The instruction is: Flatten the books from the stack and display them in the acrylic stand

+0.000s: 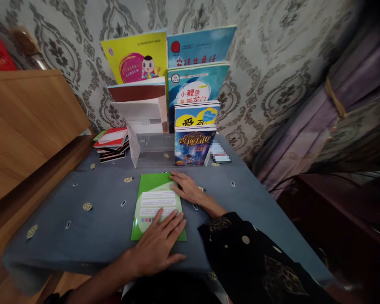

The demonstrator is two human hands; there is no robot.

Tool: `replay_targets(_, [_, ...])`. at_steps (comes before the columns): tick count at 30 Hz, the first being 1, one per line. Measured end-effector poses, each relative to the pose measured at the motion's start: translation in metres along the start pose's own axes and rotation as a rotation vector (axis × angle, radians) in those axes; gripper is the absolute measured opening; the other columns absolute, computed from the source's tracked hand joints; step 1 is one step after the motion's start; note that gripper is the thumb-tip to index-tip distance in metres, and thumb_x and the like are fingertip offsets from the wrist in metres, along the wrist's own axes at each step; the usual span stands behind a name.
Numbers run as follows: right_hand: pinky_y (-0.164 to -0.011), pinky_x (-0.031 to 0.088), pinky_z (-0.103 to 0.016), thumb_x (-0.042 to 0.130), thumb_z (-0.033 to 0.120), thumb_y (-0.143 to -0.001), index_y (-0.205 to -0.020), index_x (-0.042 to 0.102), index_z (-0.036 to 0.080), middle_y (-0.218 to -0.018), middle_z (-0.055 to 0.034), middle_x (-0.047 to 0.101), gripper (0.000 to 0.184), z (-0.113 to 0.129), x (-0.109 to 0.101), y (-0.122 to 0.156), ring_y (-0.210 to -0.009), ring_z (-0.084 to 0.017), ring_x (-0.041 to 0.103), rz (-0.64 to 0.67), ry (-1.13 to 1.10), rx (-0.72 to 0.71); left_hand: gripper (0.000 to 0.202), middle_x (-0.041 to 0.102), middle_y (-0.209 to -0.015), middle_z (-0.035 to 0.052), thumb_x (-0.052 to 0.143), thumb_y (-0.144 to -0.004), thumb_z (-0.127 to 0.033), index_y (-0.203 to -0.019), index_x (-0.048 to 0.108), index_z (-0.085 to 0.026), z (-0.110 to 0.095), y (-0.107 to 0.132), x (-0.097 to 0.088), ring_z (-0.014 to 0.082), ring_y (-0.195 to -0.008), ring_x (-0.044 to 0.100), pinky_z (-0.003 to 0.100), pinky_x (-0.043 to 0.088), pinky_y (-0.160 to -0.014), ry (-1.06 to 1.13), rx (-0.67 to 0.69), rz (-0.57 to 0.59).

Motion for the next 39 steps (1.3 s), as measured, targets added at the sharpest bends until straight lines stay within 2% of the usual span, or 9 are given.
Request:
replay_targets(7, [-0.115, 0.030, -0.054, 0.057, 0.051, -0.091, -0.138, 0.054, 0.021, -0.147, -0.0155, 0.049, 0.056, 0.040, 0.007, 0.039, -0.137, -0.029, 0.043, 0.173, 0.046, -0.100, 0.121, 0.020, -0.160, 0.0158, 0.071, -0.071, -0.068, -0.157, -0.002, -0.025, 0.018, 0.065, 0.017, 0.0376, -0.149, 0.010, 0.069, 0.008, -0.115, -0.079, -0.099, 0.048])
replay_targets(13, [-0.117, 0.026, -0.056, 0.065, 0.061, -0.082, -0.141, 0.051, 0.020, -0.150, -0.0168, 0.045, 0.074, 0.077, 0.017, 0.077, -0.141, -0.032, 0.037, 0.298, 0.064, -0.142, 0.099, 0.032, -0.157, 0.0032, 0.055, -0.081, -0.004, -0.155, -0.001, -0.036, 0.020, 0.118, 0.020, 0.0282, -0.146, 0.028, 0.060, 0.023, -0.117, -0.122, -0.064, 0.102])
replay_targets(16, [-0.113, 0.032, -0.057, 0.067, 0.058, -0.081, -0.139, 0.053, 0.019, -0.146, -0.0179, 0.049, 0.071, 0.088, 0.020, 0.084, -0.137, -0.034, 0.040, 0.258, 0.065, -0.134, 0.092, 0.048, -0.148, -0.0033, 0.048, -0.081, -0.004, -0.154, 0.008, -0.042, 0.014, 0.131, -0.024, 0.0228, -0.135, 0.048, 0.049, 0.037, -0.114, -0.026, 0.005, 0.031])
replay_targets(20, [-0.096, 0.050, -0.045, 0.050, 0.039, -0.098, -0.130, 0.059, 0.025, -0.124, -0.0113, 0.066, 0.037, 0.099, 0.015, 0.082, -0.114, -0.025, 0.059, 0.119, -0.062, -0.120, 0.053, 0.071, -0.119, -0.0018, 0.046, -0.095, -0.019, -0.142, 0.042, -0.042, 0.016, 0.127, -0.129, 0.0196, -0.101, 0.070, 0.033, 0.056, -0.086, -0.077, -0.033, -0.249])
replay_targets(23, [-0.082, 0.054, -0.036, 0.040, 0.036, -0.101, -0.113, 0.067, 0.024, -0.097, -0.0071, 0.072, 0.032, 0.108, 0.003, 0.079, -0.090, -0.021, 0.066, 0.042, -0.211, -0.095, 0.020, 0.071, -0.075, -0.0026, 0.050, -0.098, -0.036, -0.109, 0.065, -0.029, 0.013, 0.102, -0.202, 0.0142, -0.062, 0.066, 0.024, 0.050, -0.059, -0.217, 0.043, -0.491])
replay_targets(28, [-0.062, 0.050, -0.027, 0.046, 0.048, -0.096, -0.079, 0.064, 0.022, -0.071, -0.0019, 0.066, 0.036, 0.099, -0.014, 0.082, -0.066, -0.016, 0.062, -0.024, -0.375, 0.165, 0.035, 0.070, -0.084, 0.0014, 0.044, -0.100, -0.047, -0.100, 0.064, -0.019, 0.068, 0.021, -0.246, 0.0163, -0.075, 0.065, 0.028, 0.049, -0.071, -0.302, -0.126, -0.647])
replay_targets(32, [-0.050, 0.047, -0.025, 0.050, 0.061, -0.088, -0.067, 0.053, 0.022, -0.057, 0.0011, 0.059, 0.045, 0.073, -0.007, 0.095, -0.052, -0.014, 0.056, 0.042, -0.567, 0.372, 0.029, 0.064, -0.117, 0.0094, 0.045, -0.099, -0.031, -0.121, 0.056, -0.016, 0.110, -0.026, -0.209, 0.0230, -0.107, 0.062, 0.037, 0.048, -0.092, -0.253, -0.204, -0.579])
replay_targets(36, [-0.039, 0.042, -0.025, 0.050, 0.066, -0.082, -0.067, 0.049, 0.022, -0.056, 0.0001, 0.061, 0.047, 0.039, 0.002, 0.114, -0.042, -0.013, 0.053, 0.181, -0.632, 0.558, 0.028, 0.062, -0.122, 0.0084, 0.046, -0.097, -0.024, -0.122, 0.056, -0.020, 0.134, -0.028, -0.126, 0.0234, -0.112, 0.061, 0.037, 0.049, -0.097, -0.125, -0.321, -0.385])
replay_targets(39, [-0.047, 0.048, -0.027, 0.048, 0.052, -0.087, -0.072, 0.056, 0.022, -0.063, -0.0020, 0.066, 0.035, 0.023, -0.021, 0.114, -0.051, -0.016, 0.060, 0.055, -0.401, 0.534, 0.034, 0.056, -0.134, 0.0105, 0.048, -0.095, -0.024, -0.129, 0.053, -0.019, 0.137, -0.015, -0.069, 0.0241, -0.118, 0.058, 0.038, 0.048, -0.101, -0.034, -0.373, -0.292])
Point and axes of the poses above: each hand's wrist, its own y-axis away from the middle knuckle, its own x-axis out of the palm, z = x × y, the point moved 9 cm from there along -y, towards the middle knuckle
